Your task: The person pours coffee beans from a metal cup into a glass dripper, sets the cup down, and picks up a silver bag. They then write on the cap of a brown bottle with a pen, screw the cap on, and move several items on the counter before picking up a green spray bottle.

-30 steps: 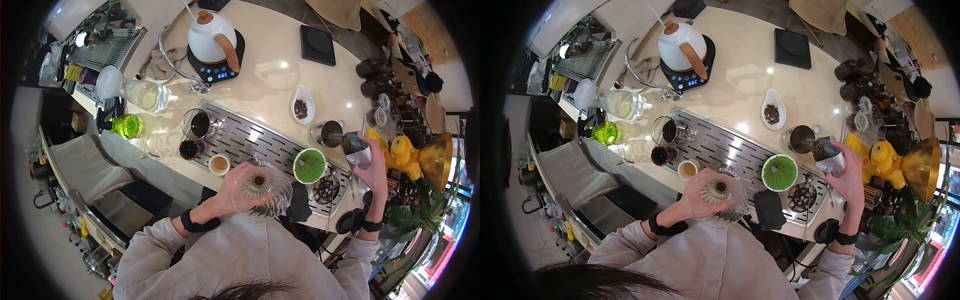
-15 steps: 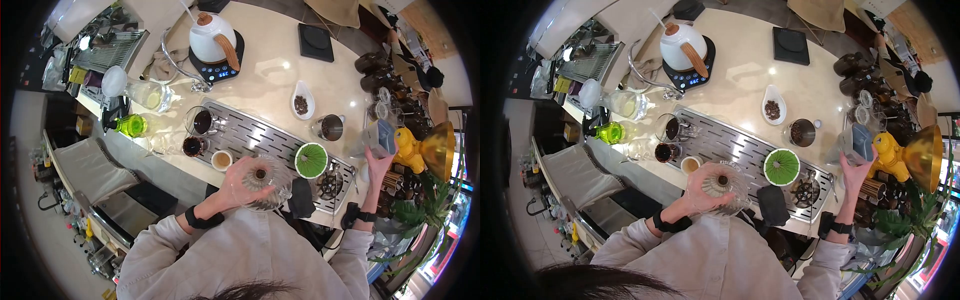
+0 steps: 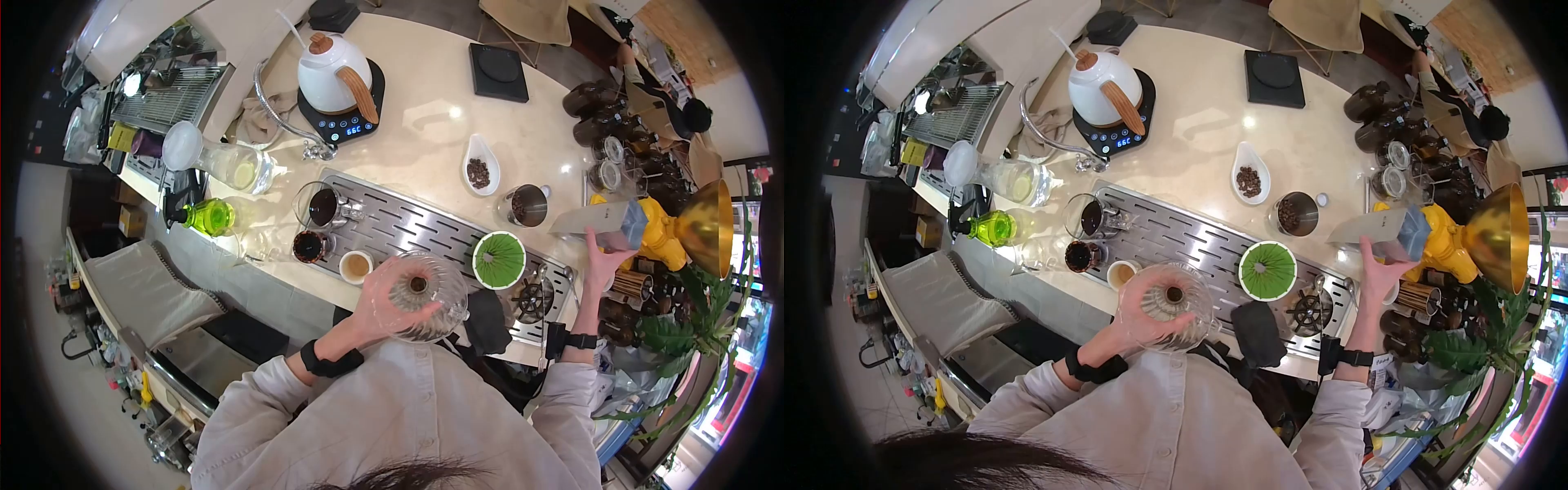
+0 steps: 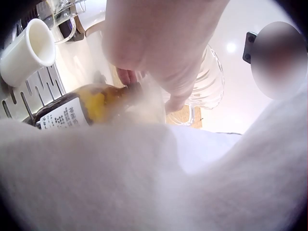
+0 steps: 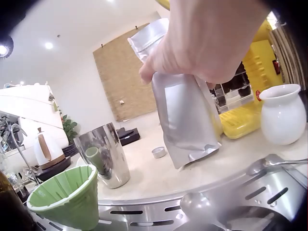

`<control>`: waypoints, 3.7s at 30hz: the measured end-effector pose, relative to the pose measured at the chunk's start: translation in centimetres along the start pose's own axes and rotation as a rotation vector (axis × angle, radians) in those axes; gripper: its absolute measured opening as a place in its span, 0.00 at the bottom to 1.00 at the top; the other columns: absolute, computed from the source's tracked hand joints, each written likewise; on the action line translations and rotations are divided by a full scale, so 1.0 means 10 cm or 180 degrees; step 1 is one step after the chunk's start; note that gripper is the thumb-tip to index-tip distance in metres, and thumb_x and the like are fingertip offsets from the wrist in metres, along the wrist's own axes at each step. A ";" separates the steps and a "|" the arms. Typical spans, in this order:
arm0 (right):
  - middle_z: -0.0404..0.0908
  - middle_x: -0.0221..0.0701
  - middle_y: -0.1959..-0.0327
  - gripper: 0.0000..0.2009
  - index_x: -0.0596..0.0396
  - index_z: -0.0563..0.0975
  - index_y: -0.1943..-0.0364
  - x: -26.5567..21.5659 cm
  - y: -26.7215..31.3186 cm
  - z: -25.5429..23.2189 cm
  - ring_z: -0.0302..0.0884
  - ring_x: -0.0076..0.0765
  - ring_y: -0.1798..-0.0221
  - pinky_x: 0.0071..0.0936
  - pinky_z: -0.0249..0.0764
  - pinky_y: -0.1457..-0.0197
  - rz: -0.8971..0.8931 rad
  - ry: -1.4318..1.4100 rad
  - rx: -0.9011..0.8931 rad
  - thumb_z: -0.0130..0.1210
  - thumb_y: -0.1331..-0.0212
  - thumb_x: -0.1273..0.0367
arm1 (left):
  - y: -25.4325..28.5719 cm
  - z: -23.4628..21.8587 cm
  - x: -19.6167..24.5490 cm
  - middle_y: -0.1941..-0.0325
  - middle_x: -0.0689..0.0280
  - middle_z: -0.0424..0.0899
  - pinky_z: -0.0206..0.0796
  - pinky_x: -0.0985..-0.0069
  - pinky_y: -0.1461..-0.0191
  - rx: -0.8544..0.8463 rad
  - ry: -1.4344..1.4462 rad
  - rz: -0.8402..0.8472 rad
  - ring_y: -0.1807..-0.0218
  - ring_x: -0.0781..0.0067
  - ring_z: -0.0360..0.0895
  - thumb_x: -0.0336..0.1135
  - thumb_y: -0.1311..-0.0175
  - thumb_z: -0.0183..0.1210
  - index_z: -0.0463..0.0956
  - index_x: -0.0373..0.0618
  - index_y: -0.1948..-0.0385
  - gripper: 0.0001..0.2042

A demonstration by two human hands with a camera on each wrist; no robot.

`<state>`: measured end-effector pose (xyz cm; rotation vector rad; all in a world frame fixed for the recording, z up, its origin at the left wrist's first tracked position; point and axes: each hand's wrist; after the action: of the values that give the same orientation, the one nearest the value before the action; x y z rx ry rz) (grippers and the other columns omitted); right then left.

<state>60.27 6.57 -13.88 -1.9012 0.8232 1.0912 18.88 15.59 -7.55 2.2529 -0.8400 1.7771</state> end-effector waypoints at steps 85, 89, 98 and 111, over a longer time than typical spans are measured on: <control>0.74 0.32 0.44 0.38 0.40 0.84 0.49 -2.75 1.30 0.35 0.71 0.49 0.38 0.47 0.66 0.33 -0.2992 0.2172 -0.1952 0.58 0.74 0.86 | 0.13 -0.03 -0.12 0.59 0.63 0.84 0.73 0.67 0.50 -0.0070 0.0340 -0.0040 0.57 0.62 0.80 0.36 0.56 0.77 0.79 0.44 0.56 0.23; 0.74 0.32 0.44 0.38 0.40 0.84 0.49 -2.73 1.30 0.36 0.70 0.50 0.38 0.48 0.66 0.33 -0.2957 0.2128 -0.1958 0.58 0.75 0.86 | 0.13 -0.05 -0.12 0.59 0.62 0.84 0.73 0.67 0.51 -0.0106 0.0330 -0.0095 0.58 0.62 0.80 0.36 0.56 0.78 0.79 0.43 0.56 0.24; 0.74 0.32 0.44 0.38 0.39 0.85 0.49 -2.72 1.28 0.34 0.70 0.50 0.38 0.48 0.66 0.32 -0.2971 0.2140 -0.1897 0.59 0.75 0.85 | 0.13 -0.01 -0.17 0.60 0.63 0.83 0.72 0.68 0.51 -0.0053 0.0372 0.0050 0.59 0.61 0.79 0.35 0.55 0.78 0.77 0.43 0.56 0.24; 0.74 0.28 0.46 0.31 0.25 0.84 0.48 -2.77 1.31 0.33 0.74 0.41 0.41 0.47 0.68 0.34 -0.3107 0.2428 -0.1721 0.61 0.54 0.82 | 0.12 -0.03 -0.15 0.59 0.63 0.84 0.71 0.66 0.46 -0.0105 0.0329 0.0027 0.57 0.59 0.81 0.35 0.55 0.77 0.78 0.44 0.56 0.23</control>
<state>36.56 7.15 5.82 -2.7414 -0.1543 -0.0672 17.80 15.18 -9.18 2.1200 -0.8537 1.8514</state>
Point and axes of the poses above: each hand's wrist, its own y-axis away from the middle knuckle, its own z-axis out of the palm, x = y × z
